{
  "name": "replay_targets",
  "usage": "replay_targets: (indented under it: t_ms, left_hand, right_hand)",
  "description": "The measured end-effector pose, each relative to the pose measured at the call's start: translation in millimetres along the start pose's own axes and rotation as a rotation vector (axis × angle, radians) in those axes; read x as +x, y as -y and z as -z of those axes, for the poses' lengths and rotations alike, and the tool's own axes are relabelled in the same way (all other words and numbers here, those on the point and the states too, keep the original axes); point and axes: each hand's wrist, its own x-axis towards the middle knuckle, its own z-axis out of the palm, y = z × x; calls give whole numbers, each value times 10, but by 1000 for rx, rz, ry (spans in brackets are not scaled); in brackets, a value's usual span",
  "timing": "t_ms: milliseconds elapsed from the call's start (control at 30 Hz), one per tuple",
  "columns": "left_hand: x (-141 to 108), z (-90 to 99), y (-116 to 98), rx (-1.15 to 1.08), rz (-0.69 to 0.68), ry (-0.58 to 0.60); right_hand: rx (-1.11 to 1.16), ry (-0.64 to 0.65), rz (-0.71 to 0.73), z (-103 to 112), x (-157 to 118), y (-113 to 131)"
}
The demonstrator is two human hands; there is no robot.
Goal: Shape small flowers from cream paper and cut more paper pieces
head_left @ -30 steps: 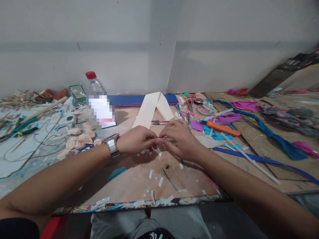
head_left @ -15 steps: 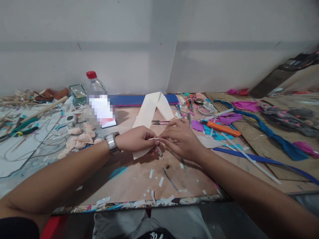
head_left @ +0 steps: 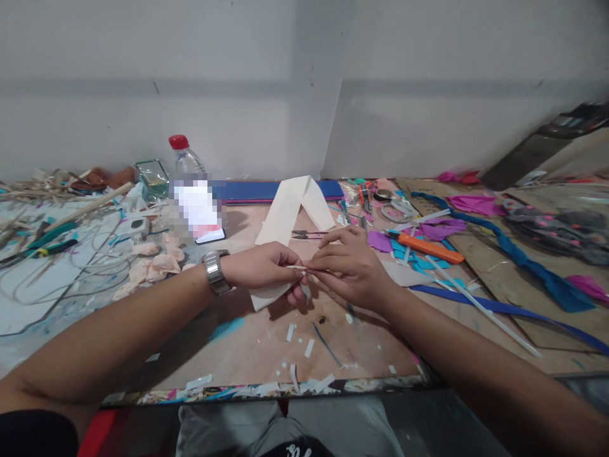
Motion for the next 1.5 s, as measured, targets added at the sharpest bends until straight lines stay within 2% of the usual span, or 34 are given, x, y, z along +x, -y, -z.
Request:
replay_targets:
  t_ms: [333,400,533,633,1033,1100,1267,1367,1500]
  left_hand:
    - [10,1,20,-65,1,-21]
    - [12,-5,27,-10,-10,-58]
    - [9,-31,5,239,-33,-186]
    - [8,-46,-22,293,-36,-209]
    - [15,-28,10,-29,-1,-79]
    - [16,-26,12,43,-12,-78]
    - [11,-39,7,468,-34,-193]
    - [5,-60,-9,659,-65,-212]
    - [-5,-84,-24,746,-85,-209]
  right_hand:
    - [-8,9,16,11,3,6]
    - [-2,10,11,6,6,5]
    - [0,32,-20,-8,11,4]
    - [-1,30,-33,-9,10,5]
    - [-26,-2,20,5,21,29]
    - [-22,0,18,4,22,35]
    - [-20,39,-43,-1,16,40]
    - [-7,85,-84,2,17,38]
    - [2,141,-107,9,26,40]
